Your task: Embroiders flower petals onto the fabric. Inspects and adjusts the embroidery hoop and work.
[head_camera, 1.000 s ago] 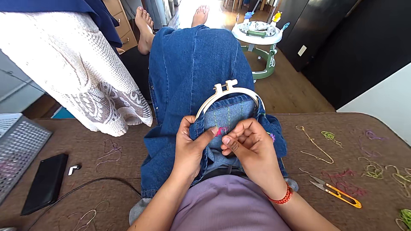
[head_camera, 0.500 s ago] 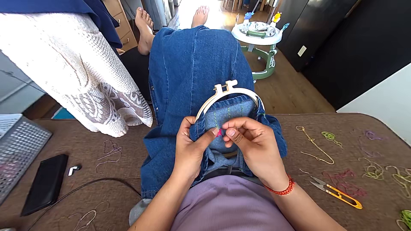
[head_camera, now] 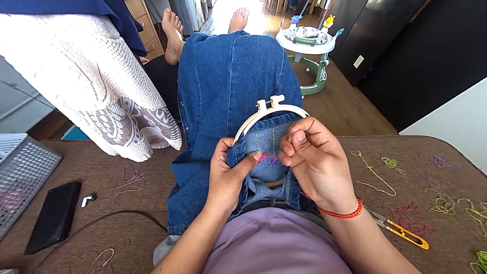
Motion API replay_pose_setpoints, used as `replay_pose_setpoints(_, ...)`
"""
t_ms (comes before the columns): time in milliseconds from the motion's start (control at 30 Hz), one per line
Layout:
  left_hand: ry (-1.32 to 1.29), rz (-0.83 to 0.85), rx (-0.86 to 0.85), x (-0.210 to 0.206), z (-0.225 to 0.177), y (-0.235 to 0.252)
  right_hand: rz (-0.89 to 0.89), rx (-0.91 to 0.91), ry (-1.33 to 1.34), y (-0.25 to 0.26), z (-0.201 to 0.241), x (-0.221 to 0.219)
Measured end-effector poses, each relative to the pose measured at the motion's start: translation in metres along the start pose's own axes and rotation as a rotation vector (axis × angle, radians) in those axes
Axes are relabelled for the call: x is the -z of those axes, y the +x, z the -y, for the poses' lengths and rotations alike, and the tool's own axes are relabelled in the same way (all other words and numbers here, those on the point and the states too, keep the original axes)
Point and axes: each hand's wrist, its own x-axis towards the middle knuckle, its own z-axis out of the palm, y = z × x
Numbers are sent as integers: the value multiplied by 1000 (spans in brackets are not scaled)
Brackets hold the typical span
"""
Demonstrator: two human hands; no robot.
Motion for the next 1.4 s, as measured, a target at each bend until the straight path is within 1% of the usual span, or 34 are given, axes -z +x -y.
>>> replay_pose_setpoints(133, 5, -5, -2, 0, 0, 0, 21, -44, -2, -1, 6, 5)
replay_pose_setpoints(267, 0, -19, -1, 3, 2, 2, 62, -189, 129, -14, 7, 20)
replay_pose_setpoints(367, 35, 8, -23, 2, 3, 2, 60, -300, 239, -27, 3, 27)
replay_pose_setpoints(500, 46, 15, -62, 1, 5, 1, 97, -397, 384, -36, -1, 27)
replay_pose_setpoints(567, 52, 6, -61, 1, 6, 2, 97, -389, 381, -36, 0, 26)
replay_pose_setpoints(733, 68, 80, -37, 8, 5, 8, 35, -127, 119, -23, 2, 17)
replay_pose_setpoints(800, 108, 99, -98, 7, 7, 8, 37, -89, 98, -17, 3, 13)
replay_pose_setpoints(867, 188, 90, -192, 5, 9, 9, 53, -101, 131, -14, 5, 8)
replay_pose_setpoints(933, 239, 65, -238, 3, 10, 11, 74, -129, 173, -15, 6, 1)
replay_pose_setpoints(1033, 228, 34, -224, 4, 12, 14, 85, -186, 231, -19, 4, -4)
replay_pose_setpoints(1167, 196, 24, -212, 4, 16, 15, 46, -312, 365, -26, -5, -4)
replay_pose_setpoints(1200, 193, 33, -201, 5, 16, 16, 31, -306, 360, -27, -5, -4)
replay_pose_setpoints(1267, 189, 47, -153, 7, 15, 18, 0, -210, 251, -26, -3, -2)
replay_pose_setpoints(1333, 177, 32, -92, 8, 14, 18, -9, -23, 25, -23, -3, 2)
replay_pose_setpoints(1400, 153, 22, -44, 8, 13, 17, -24, 208, -266, -18, -13, 10)
